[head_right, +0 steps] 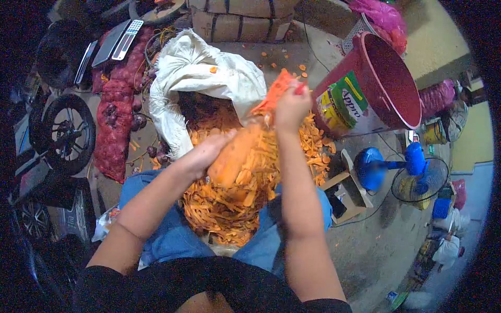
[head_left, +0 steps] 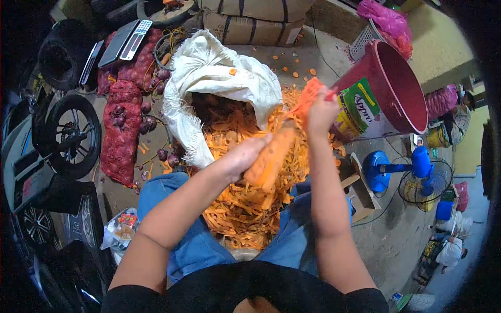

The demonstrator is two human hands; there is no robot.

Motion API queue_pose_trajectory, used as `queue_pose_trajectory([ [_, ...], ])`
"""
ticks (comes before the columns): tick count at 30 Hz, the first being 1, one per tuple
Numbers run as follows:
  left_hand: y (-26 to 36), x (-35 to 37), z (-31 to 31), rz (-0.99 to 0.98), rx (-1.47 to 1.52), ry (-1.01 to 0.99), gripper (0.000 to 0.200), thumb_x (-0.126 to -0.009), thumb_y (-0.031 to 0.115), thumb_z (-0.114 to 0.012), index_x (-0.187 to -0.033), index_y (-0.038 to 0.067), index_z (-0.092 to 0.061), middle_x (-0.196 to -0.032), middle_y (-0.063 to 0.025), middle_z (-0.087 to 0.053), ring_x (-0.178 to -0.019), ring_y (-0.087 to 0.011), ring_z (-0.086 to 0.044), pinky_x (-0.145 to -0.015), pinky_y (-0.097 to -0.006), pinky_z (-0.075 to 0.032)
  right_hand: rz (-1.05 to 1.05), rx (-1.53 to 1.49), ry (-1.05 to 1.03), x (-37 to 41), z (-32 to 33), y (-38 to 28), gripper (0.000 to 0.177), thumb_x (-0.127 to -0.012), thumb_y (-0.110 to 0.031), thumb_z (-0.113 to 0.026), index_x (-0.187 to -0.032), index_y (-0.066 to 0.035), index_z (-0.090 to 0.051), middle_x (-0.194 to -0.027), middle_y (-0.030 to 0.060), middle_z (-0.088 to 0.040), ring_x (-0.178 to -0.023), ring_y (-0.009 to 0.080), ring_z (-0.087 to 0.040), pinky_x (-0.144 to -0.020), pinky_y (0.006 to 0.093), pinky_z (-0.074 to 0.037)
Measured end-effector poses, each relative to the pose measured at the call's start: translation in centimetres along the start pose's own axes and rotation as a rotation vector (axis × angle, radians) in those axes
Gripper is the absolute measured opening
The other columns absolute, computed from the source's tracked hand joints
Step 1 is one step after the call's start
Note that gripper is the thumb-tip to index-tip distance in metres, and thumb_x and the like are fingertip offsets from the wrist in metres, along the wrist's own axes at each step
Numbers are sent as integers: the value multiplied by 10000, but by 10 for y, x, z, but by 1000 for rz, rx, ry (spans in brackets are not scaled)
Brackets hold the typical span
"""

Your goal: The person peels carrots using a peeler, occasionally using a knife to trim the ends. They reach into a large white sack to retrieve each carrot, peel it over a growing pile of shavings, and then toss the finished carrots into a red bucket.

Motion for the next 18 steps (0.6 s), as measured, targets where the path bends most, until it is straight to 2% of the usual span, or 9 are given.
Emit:
queue_pose_trajectory([
  [2,4,15,-20,6,-80,-131,381,-841,330,-342,-981,7,-485,-907,-74,-547,-757,-134,-548,-655,-265,-449,56,199,38,-23,15,20,230,-796,-205,-467,-714,9,-487,-603,40,-501,-538,139,-466,-511,285,-373],
  [3,9,21,-25,-6,-62,-137,375,-836,317,-363,-1005,1,-471,-920,-75,-544,-776,-135,-545,-662,-280,-454,54,200,41,-30,17,32,230,-796,-205,-467,-714,9,-487,-603,40,-501,-538,139,-466,-511,285,-373],
  [5,10,17,-17,5,9,-144,372,-831,316,-372,-1019,9,-464,-930,-77,-542,-791,-140,-544,-677,-289,-455,-284,-34,129,-32,24,80,221,-798,-215,-469,-691,-21,-477,-584,18,-478,-492,123,-449,-482,278,-367],
  [6,10,14,-12,12,86,-148,370,-827,315,-381,-1032,17,-458,-939,-80,-540,-807,-145,-543,-692,-297,-457,-280,-35,127,-31,23,73,221,-798,-215,-469,-691,-21,-477,-584,18,-478,-492,123,-449,-482,278,-367],
  [9,6,2,13,61,288,14,352,-818,308,-394,-1043,43,-454,-951,-82,-538,-830,-155,-540,-726,-310,-452,-399,-519,-64,-3,-11,21,211,-818,-221,-442,-680,-63,-466,-599,-16,-434,-521,57,-367,-495,211,-324],
  [10,7,-2,17,56,291,18,352,-818,308,-394,-1043,43,-454,-951,-82,-538,-830,-155,-540,-726,-310,-452,-398,-522,-71,9,-18,15,211,-818,-221,-442,-680,-63,-466,-599,-16,-434,-521,57,-367,-495,211,-324],
  [12,14,-11,23,-32,299,-1,342,-810,302,-406,-1049,61,-451,-958,-77,-537,-839,-166,-540,-739,-317,-448,-125,-396,-239,23,-35,-18,222,-824,-233,-430,-703,-52,-473,-607,-24,-429,-557,49,-370,-507,195,-316],
  [15,19,-22,24,-104,444,-62,328,-829,286,-354,-1051,64,-447,-959,-75,-537,-825,-170,-542,-728,-324,-451,-94,-335,-370,59,-45,-50,232,-811,-222,-448,-734,-7,-492,-621,19,-484,-564,103,-418,-531,255,-359],
  [18,21,-24,23,-118,516,-57,327,-850,276,-287,-1041,63,-445,-932,-80,-543,-802,-171,-546,-706,-324,-455,-120,-390,-498,75,-57,-48,228,-809,-213,-444,-734,-3,-488,-602,46,-483,-553,114,-419,-529,258,-359],
])
Point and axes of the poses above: each hand's wrist, its own x-axis away from the middle knuckle, its own z-axis out of the back of the hand, y = z × x, the point moved 10 cm from there along -x, towards the middle knuckle
